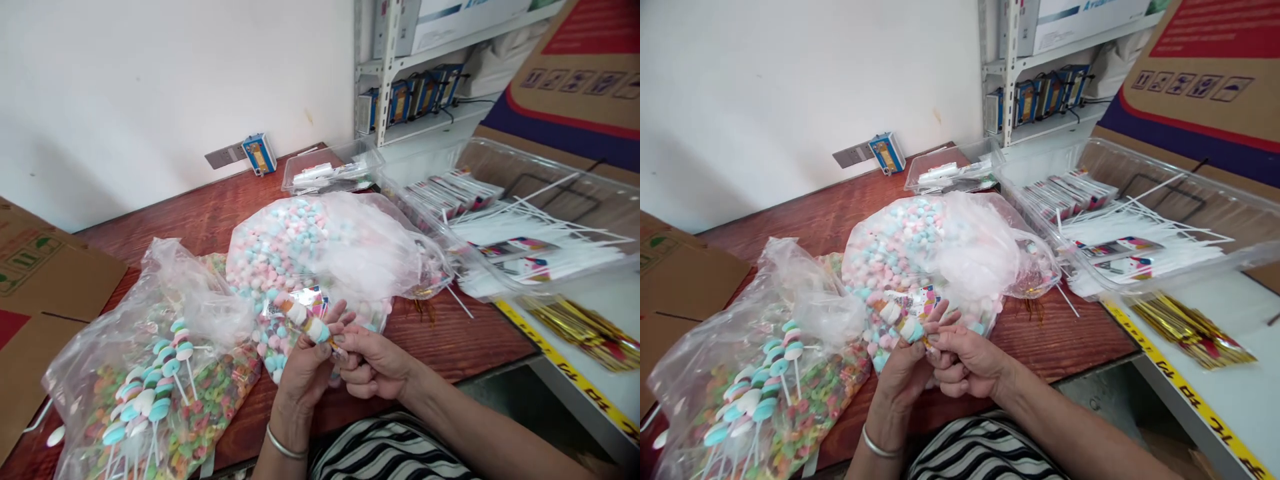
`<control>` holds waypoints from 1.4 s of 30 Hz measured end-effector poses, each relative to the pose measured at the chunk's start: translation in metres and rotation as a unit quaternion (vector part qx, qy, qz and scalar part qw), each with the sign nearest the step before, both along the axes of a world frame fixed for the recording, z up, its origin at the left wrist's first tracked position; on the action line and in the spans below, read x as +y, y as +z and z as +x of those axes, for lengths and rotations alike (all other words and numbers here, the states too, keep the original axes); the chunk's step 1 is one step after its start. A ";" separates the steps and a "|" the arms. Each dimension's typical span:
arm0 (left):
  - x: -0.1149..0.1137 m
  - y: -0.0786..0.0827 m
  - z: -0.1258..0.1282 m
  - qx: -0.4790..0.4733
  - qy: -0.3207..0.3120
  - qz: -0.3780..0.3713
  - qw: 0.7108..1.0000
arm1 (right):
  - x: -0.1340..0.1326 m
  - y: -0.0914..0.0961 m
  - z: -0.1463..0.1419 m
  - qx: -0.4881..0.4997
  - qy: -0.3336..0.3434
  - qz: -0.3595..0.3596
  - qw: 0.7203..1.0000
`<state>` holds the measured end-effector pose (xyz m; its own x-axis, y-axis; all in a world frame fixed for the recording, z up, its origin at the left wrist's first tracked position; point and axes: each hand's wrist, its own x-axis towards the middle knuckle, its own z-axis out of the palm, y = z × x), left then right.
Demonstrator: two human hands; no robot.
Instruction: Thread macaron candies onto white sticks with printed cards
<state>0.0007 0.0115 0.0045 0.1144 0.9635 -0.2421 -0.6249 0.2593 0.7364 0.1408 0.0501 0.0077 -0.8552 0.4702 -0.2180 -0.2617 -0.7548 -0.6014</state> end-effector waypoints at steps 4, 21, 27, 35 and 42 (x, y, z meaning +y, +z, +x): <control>0.000 0.001 0.003 0.032 -0.003 -0.033 0.999 | -0.002 -0.005 0.000 -0.032 0.053 0.114 0.992; 0.002 0.003 -0.008 0.520 0.043 0.044 0.852 | -0.012 -0.032 0.125 -0.699 -0.265 0.378 0.546; 0.003 -0.005 0.001 0.598 0.021 0.143 0.788 | 0.016 -0.031 0.117 -0.759 -0.226 0.383 0.475; 0.005 -0.001 0.005 0.640 0.017 0.198 0.742 | 0.018 -0.034 0.122 -0.761 -0.203 0.407 0.462; 0.007 0.000 0.004 0.662 0.038 0.264 0.700 | -0.006 -0.020 0.128 -0.691 -0.277 0.454 0.490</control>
